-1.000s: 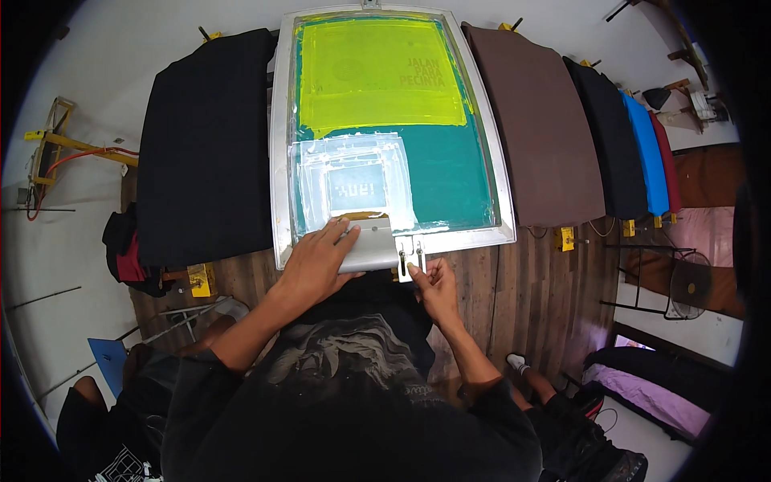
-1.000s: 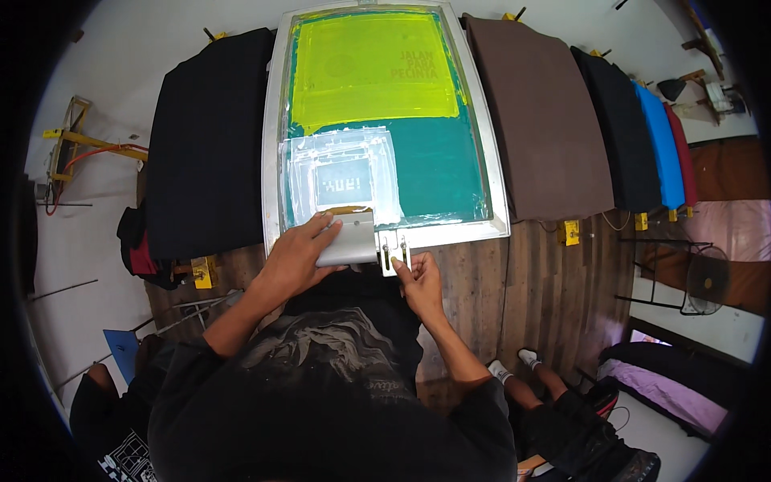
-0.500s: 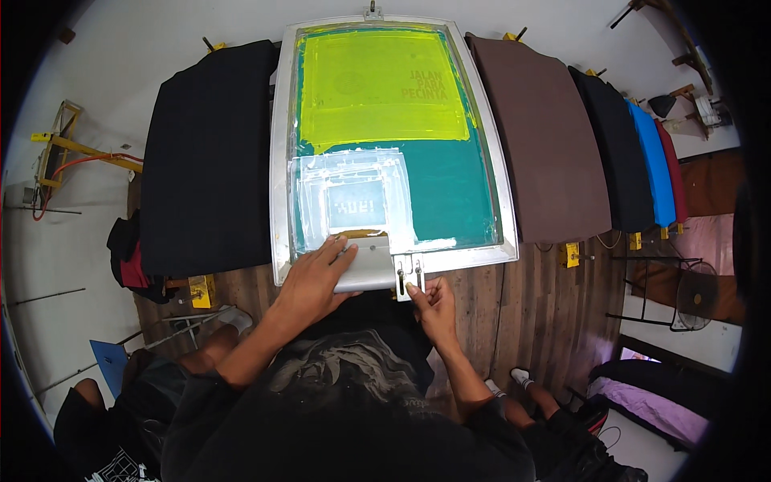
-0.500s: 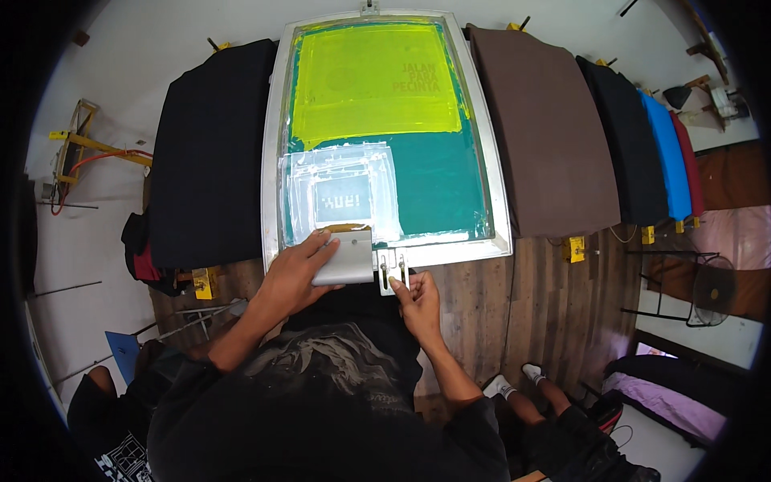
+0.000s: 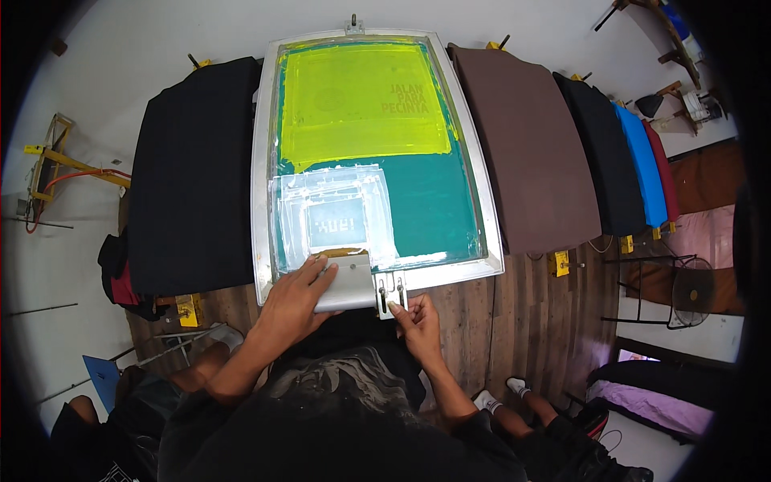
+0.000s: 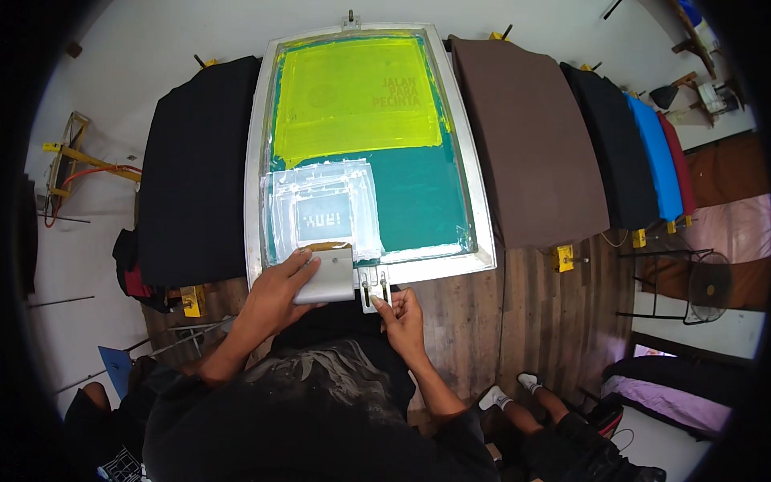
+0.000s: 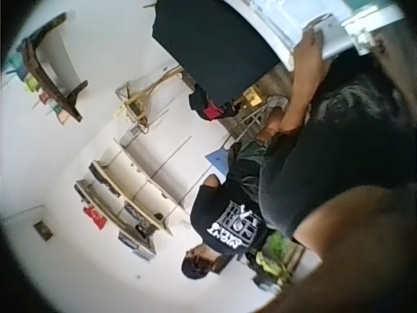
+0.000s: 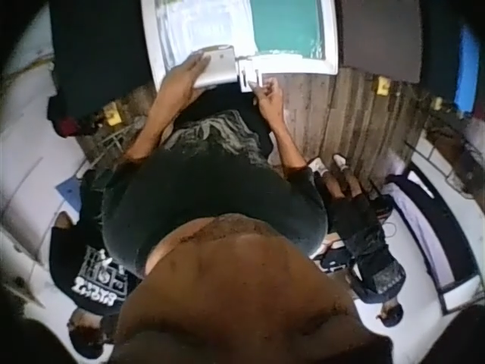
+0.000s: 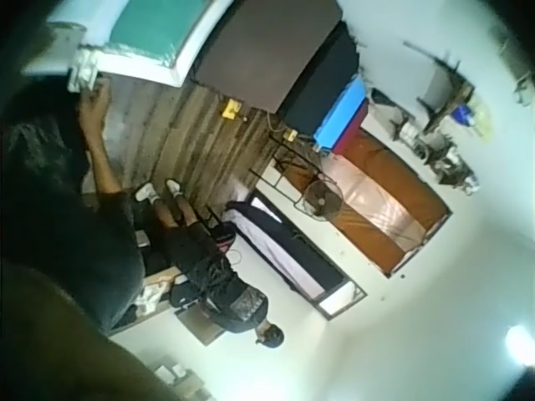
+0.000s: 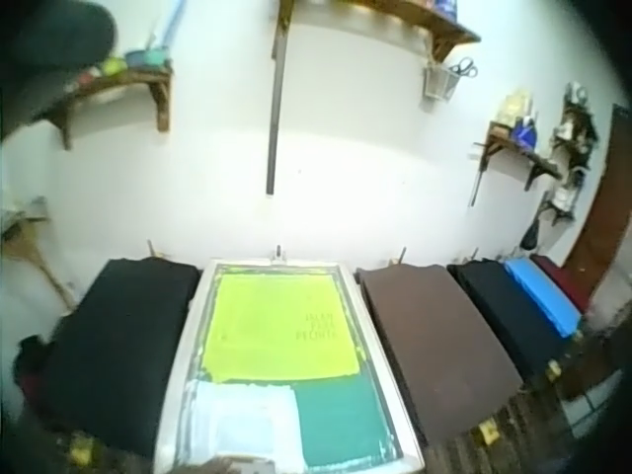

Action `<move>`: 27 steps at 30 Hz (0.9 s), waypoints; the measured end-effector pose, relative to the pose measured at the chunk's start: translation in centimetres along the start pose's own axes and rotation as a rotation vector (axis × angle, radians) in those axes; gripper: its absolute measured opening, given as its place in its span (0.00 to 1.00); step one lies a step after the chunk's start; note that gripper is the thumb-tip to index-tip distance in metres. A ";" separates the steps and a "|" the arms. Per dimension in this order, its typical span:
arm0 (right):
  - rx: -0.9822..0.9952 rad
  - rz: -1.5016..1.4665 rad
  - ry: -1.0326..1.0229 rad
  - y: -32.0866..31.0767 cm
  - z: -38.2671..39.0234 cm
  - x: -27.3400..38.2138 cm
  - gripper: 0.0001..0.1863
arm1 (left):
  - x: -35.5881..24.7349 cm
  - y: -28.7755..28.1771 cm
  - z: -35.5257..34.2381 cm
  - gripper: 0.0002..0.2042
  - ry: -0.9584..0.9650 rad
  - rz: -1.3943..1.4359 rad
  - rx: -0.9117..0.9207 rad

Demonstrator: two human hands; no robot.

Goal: Manually applying ink through a screen onto a t-shirt using a squeegee.

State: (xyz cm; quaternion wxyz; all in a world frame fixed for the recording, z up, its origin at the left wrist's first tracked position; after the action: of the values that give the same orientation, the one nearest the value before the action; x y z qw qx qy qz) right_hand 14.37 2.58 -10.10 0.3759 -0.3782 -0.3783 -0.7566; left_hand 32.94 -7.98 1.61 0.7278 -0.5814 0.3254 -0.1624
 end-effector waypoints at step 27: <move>0.406 1.208 -0.609 14.6 1.5 14.8 0.25 | 2.3 1.6 -1.7 0.32 -0.095 0.230 0.083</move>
State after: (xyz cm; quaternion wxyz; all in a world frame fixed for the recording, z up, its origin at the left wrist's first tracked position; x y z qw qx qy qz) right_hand 20.89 -6.58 7.46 0.6708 -0.6392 -0.3242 -0.1905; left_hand 33.32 -10.22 -0.72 0.7796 -0.5166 0.3483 -0.0635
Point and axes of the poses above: each hand's wrist, its own z-axis away from the middle knuckle, its own y-axis out of the palm, x = y × z, the point moved 10 cm from there along -z, towards the middle knuckle, and after that the axes turned 13 degrees about -z, right-handed, at the moved point
